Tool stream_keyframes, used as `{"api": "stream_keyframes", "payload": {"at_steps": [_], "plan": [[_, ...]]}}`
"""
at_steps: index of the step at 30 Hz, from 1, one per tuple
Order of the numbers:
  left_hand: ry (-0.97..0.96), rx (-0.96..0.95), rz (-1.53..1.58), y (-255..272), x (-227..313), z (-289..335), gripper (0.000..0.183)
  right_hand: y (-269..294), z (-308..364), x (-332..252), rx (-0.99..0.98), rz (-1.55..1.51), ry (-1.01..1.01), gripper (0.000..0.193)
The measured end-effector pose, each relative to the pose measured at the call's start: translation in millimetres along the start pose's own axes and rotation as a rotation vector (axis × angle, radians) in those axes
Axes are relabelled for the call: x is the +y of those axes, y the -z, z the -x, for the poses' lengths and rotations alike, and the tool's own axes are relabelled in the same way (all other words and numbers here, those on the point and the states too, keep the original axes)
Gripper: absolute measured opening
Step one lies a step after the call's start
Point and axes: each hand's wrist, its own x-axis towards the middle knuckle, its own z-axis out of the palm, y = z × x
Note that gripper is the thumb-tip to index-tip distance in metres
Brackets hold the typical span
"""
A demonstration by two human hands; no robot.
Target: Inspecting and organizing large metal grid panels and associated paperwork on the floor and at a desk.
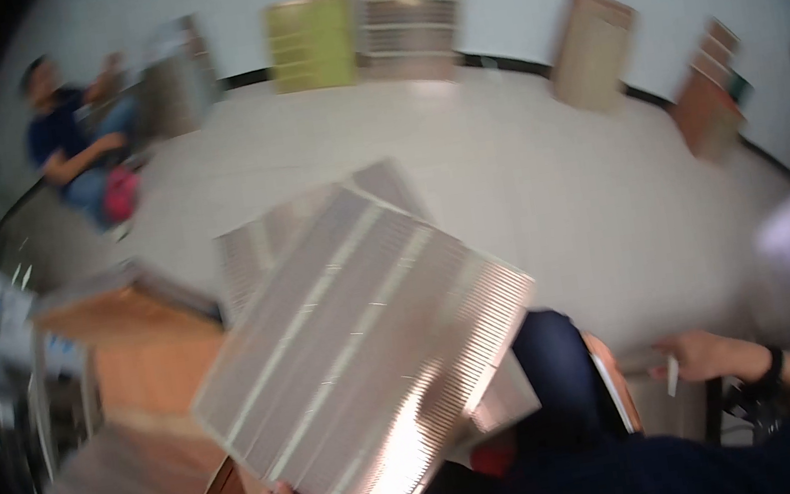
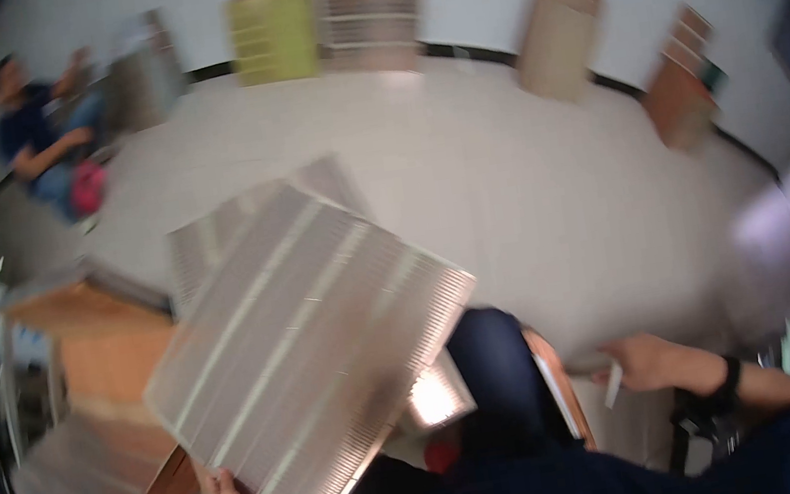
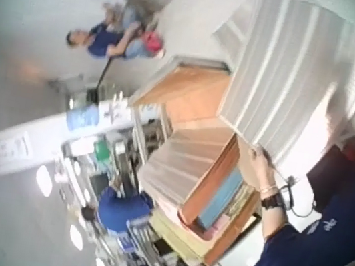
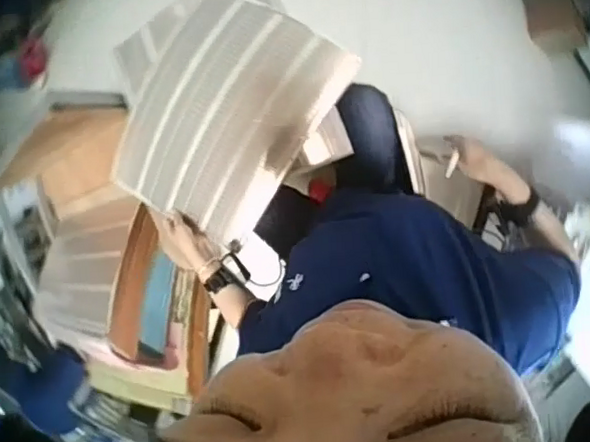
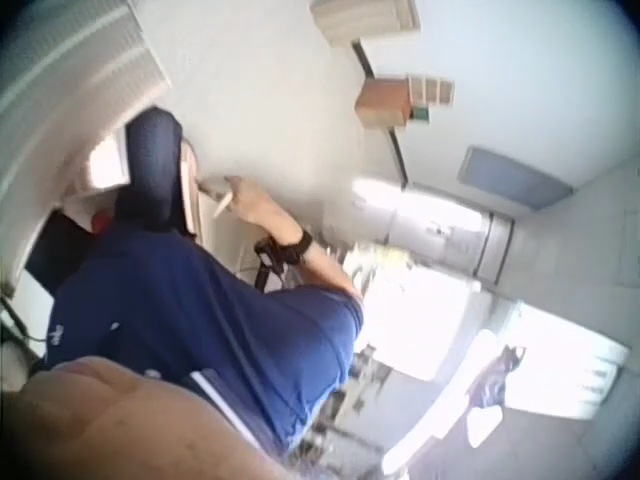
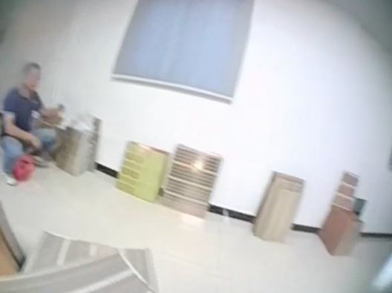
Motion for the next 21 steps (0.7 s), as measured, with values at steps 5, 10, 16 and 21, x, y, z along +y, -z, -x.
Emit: {"api": "stream_keyframes", "payload": {"at_steps": [5,10,16,21], "plan": [[-0.030,-0.009,-0.064,5,4,-11,0.042,-96,19,-6,-0.121,-0.395,-0.285,0.077],[-0.414,-0.186,-0.759,-37,49,56,0.047,-142,28,-23,0.005,-0.454,-0.302,0.059],[-0.330,-0.088,-0.986,-61,78,97,0.049,-162,39,-25,0.254,-0.260,-0.284,0.041],[-0.388,-0.066,-1.034,-57,78,100,0.050,-154,54,5,0.375,-0.341,-0.330,0.043]]}}
